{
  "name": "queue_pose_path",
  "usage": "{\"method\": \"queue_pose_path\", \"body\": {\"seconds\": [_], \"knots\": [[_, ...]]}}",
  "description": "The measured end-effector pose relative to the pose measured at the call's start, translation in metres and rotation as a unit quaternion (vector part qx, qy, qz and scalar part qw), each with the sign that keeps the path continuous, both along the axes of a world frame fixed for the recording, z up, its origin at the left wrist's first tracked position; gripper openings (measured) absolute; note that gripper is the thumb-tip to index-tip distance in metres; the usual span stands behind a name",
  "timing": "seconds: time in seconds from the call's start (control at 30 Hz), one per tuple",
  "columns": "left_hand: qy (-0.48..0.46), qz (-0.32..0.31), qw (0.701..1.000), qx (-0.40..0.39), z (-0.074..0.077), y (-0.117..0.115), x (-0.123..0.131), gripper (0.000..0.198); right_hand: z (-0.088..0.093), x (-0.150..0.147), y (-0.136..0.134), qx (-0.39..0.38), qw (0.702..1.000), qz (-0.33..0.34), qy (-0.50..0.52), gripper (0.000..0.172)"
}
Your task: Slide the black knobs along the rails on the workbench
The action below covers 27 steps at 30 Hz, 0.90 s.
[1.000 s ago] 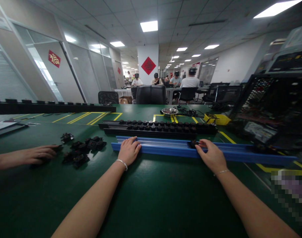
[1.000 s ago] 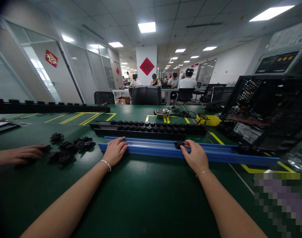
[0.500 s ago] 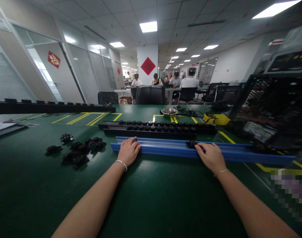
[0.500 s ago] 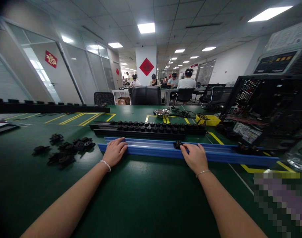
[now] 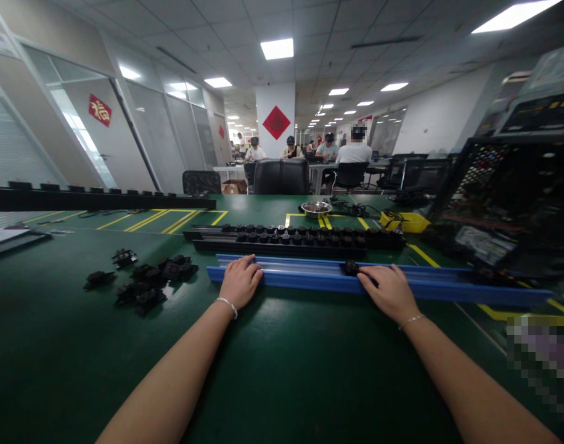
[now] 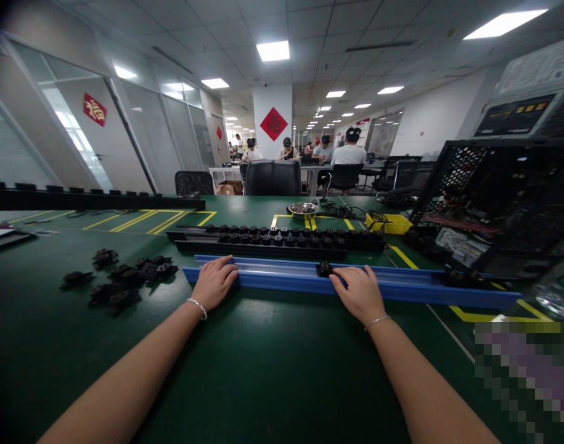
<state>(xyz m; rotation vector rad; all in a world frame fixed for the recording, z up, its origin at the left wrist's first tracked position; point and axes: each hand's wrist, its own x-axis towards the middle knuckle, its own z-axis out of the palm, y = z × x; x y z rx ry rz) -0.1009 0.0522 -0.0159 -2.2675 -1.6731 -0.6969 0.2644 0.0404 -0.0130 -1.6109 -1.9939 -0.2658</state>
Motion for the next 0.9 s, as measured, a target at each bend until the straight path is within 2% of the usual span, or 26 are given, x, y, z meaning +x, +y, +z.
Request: {"method": "queue_pose_path", "body": {"seconds": [0.2,0.9], "knots": [[0.004,0.002,1.000,-0.002,0.0008,-0.0007,0.0005,0.035,0.0002,-0.0019,-0.0001,-0.006,1.000,0.020,-0.016,0.042],[0.005,0.005,1.000,0.000,0.0002,-0.0001,0.0004,0.035,-0.0017,-0.0065,-0.0012,-0.040,0.997,0.020,-0.067,0.046]]}}
